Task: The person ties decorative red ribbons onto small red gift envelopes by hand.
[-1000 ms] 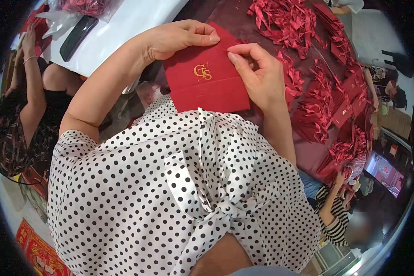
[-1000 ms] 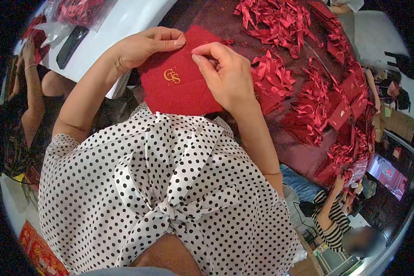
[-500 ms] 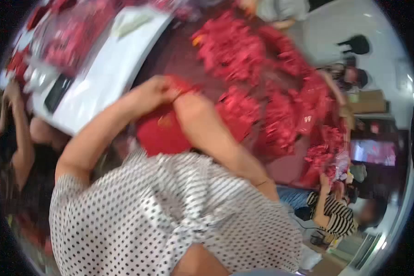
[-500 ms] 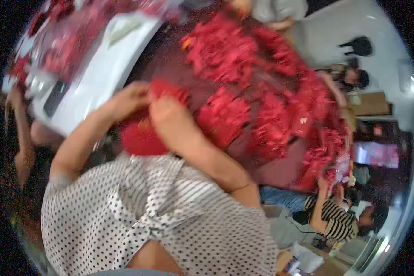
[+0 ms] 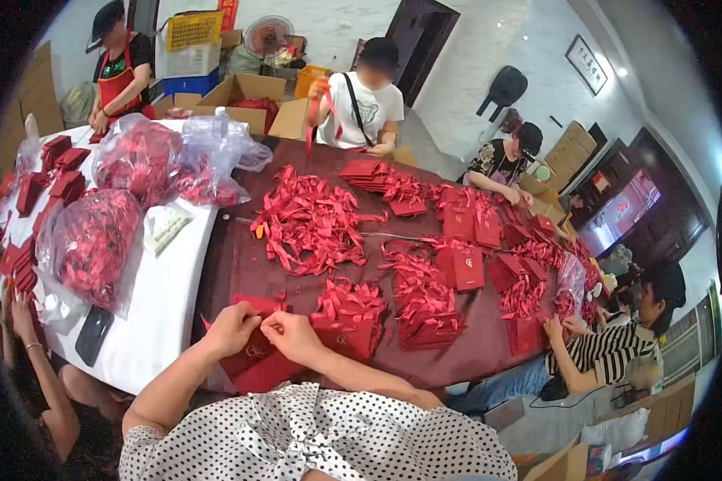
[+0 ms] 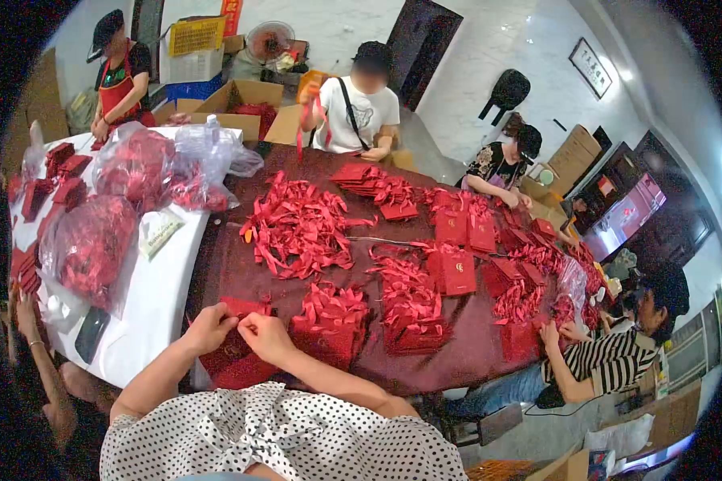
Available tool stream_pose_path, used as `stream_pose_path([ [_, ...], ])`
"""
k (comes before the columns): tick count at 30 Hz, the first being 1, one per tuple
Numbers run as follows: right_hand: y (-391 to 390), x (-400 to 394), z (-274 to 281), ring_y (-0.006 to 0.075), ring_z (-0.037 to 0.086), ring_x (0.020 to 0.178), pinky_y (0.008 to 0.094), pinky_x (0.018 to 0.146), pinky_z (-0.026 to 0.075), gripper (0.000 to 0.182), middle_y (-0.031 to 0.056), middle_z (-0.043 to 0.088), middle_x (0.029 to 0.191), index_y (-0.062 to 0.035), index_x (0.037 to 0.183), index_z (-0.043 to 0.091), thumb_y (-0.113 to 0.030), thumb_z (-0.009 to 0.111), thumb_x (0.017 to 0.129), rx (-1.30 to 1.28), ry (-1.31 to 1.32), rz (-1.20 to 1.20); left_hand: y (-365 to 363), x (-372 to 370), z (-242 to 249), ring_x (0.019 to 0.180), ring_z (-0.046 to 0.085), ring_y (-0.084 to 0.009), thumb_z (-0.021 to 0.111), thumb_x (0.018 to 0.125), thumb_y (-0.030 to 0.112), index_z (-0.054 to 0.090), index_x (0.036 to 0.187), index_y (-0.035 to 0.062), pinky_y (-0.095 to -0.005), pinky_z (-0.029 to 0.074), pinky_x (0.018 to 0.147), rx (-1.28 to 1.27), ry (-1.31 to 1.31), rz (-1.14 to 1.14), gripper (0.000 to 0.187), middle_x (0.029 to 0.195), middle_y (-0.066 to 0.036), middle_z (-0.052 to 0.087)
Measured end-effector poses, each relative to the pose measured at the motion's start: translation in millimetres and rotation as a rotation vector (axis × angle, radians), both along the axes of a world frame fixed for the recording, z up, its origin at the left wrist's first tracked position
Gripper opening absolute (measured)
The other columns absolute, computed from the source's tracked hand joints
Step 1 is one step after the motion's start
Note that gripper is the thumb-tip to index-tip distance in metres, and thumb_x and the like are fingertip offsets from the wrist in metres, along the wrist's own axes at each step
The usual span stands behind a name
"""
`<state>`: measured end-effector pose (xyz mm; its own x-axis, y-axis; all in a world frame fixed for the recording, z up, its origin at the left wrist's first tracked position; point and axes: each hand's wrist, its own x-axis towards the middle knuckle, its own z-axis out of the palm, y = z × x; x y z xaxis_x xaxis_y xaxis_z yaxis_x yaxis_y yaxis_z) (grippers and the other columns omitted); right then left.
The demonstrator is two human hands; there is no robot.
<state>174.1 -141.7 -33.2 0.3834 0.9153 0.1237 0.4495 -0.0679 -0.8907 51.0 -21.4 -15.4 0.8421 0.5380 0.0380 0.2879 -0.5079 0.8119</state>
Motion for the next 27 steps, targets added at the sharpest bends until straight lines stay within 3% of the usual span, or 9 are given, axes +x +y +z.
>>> stream_pose_path([
  [3, 0, -2, 2, 0.0202, 0.063, 0.067, 0.0315, 0.056, 0.048, 0.011, 0.0118, 0.062, 0.075, -0.0001, 0.084, 0.052, -0.008, 0.059, 0.083, 0.257, -0.424, -0.009, -8, 1, 7, 0.071, 0.060, -0.0313, 0.059, 0.082, 0.012, 0.058, 0.083, -0.0023, -0.0370, 0.045, 0.061, -0.019, 0.001, 0.061, 0.014, 0.076, -0.021, 0.061],
  [4, -1, 0, 6, 0.0202, 0.063, 0.067, 0.0315, 0.056, 0.048, 0.011, 0.0118, 0.062, 0.075, -0.0001, 0.084, 0.052, -0.008, 0.059, 0.083, 0.255, -0.424, -0.013, -12, 2, 8, 0.069, 0.061, -0.0285, 0.059, 0.082, 0.012, 0.058, 0.083, -0.0023, -0.0360, 0.044, 0.060, 0.019, -0.008, 0.114, 0.015, 0.075, -0.020, 0.061],
  [7, -2, 7, 28, 0.0157, 0.062, 0.063, 0.0303, 0.057, 0.047, 0.018, 0.0092, 0.062, 0.072, 0.0000, 0.093, 0.049, -0.007, 0.060, 0.082, -0.020, 0.240, 0.068, -13, -1, 7, 0.064, 0.057, -0.0207, 0.060, 0.082, 0.013, 0.056, 0.079, -0.0029, -0.0336, 0.043, 0.058, -0.100, -0.044, 0.083, 0.016, 0.069, -0.017, 0.059],
  [9, -5, 8, 22, 0.0138, 0.061, 0.061, 0.0291, 0.057, 0.047, 0.018, 0.0096, 0.062, 0.070, -0.0002, 0.094, 0.050, -0.007, 0.061, 0.081, 0.030, 0.115, 0.177, -13, -4, 6, 0.062, 0.054, -0.0170, 0.060, 0.082, 0.013, 0.056, 0.078, -0.0027, -0.0320, 0.042, 0.058, -0.134, -0.033, 0.053, 0.017, 0.066, -0.013, 0.057],
  [14, -14, 8, 19, 0.0233, 0.064, 0.065, 0.0336, 0.058, 0.048, 0.018, 0.0137, 0.062, 0.071, -0.0001, 0.092, 0.052, -0.010, 0.062, 0.081, 0.049, -0.031, 0.244, -12, -17, -8, 0.069, 0.048, -0.0072, 0.056, 0.085, 0.006, 0.057, 0.080, 0.0000, -0.0236, 0.041, 0.062, -0.485, -0.081, -0.006, 0.008, 0.072, 0.000, 0.055],
  [19, -13, 14, 31, 0.0287, 0.062, 0.067, 0.0364, 0.059, 0.047, 0.020, 0.0148, 0.060, 0.073, -0.0009, 0.087, 0.049, -0.006, 0.064, 0.076, 0.094, -0.091, 0.327, 0, -13, 3, 0.075, 0.048, -0.0069, 0.059, 0.082, 0.005, 0.059, 0.087, -0.0017, -0.0251, 0.042, 0.067, -0.399, 0.078, -0.258, 0.009, 0.076, -0.002, 0.058],
  [24, -19, 30, 48, 0.0318, 0.062, 0.072, 0.0420, 0.062, 0.046, 0.025, 0.0143, 0.062, 0.073, -0.0062, 0.088, 0.051, -0.022, 0.067, 0.076, -0.192, -0.293, 0.366, -8, -9, 23, 0.070, 0.057, -0.0266, 0.056, 0.076, -0.001, 0.057, 0.086, 0.0002, -0.0351, 0.045, 0.067, 0.089, -0.003, -0.448, 0.010, 0.077, -0.014, 0.058],
  [25, -21, 33, 50, 0.0324, 0.062, 0.073, 0.0427, 0.062, 0.046, 0.026, 0.0146, 0.062, 0.074, -0.0066, 0.088, 0.051, -0.024, 0.066, 0.077, -0.257, -0.406, 0.332, -5, -14, 26, 0.072, 0.055, -0.0344, 0.056, 0.074, -0.001, 0.056, 0.081, -0.0003, -0.0387, 0.044, 0.066, 0.224, -0.038, -0.392, 0.007, 0.077, -0.016, 0.055],
  [27, -25, 46, 36, 0.0332, 0.062, 0.075, 0.0425, 0.063, 0.046, 0.026, 0.0153, 0.062, 0.075, -0.0063, 0.088, 0.051, -0.024, 0.067, 0.077, -0.171, -0.388, 0.308, 7, -29, 47, 0.073, 0.053, -0.0350, 0.057, 0.075, 0.002, 0.055, 0.079, -0.0006, -0.0401, 0.044, 0.064, 0.325, -0.004, -0.211, 0.005, 0.076, -0.016, 0.055],
])
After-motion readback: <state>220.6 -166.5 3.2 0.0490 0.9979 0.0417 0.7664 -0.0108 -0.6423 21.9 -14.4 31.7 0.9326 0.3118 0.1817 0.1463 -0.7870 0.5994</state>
